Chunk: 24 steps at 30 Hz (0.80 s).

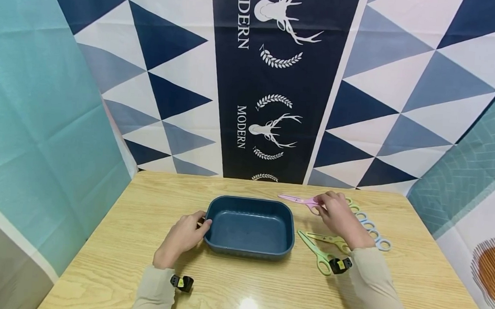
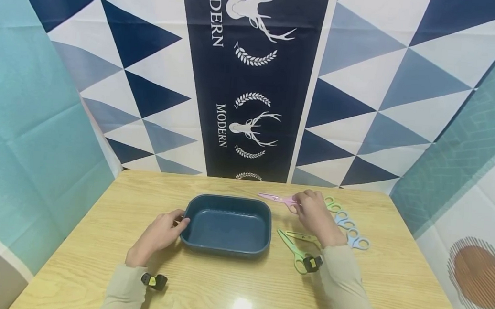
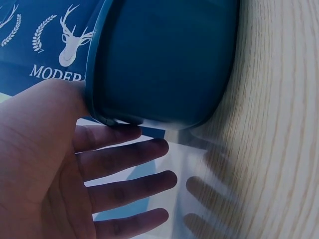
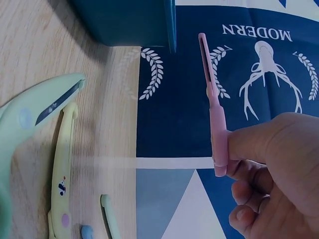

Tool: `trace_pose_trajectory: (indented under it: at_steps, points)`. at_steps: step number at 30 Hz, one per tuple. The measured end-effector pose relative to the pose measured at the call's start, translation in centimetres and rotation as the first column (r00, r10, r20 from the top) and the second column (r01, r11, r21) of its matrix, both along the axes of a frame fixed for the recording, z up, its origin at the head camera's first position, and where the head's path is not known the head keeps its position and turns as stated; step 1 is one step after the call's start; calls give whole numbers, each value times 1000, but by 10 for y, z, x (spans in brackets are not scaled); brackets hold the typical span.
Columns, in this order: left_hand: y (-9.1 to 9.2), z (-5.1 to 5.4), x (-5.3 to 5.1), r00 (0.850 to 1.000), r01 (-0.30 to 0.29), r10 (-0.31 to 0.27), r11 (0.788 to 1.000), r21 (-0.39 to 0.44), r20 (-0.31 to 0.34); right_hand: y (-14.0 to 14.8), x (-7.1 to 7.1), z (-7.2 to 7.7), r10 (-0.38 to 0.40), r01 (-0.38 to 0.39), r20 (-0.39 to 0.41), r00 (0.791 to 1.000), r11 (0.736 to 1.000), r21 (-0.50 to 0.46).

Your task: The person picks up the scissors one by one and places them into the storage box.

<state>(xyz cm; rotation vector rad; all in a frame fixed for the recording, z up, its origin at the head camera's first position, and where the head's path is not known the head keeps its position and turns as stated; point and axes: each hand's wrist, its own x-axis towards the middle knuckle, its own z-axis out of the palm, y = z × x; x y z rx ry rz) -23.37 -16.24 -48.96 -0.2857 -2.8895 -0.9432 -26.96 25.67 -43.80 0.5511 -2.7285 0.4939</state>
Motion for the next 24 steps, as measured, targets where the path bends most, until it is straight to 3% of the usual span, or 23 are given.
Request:
trace_pose_trajectory:
  at_steps: [24]
  points:
    - [-2, -1, 0, 1000, 18, -18, 1000, -5, -7, -19, -3, 3, 65, -66, -43, 997, 997, -26]
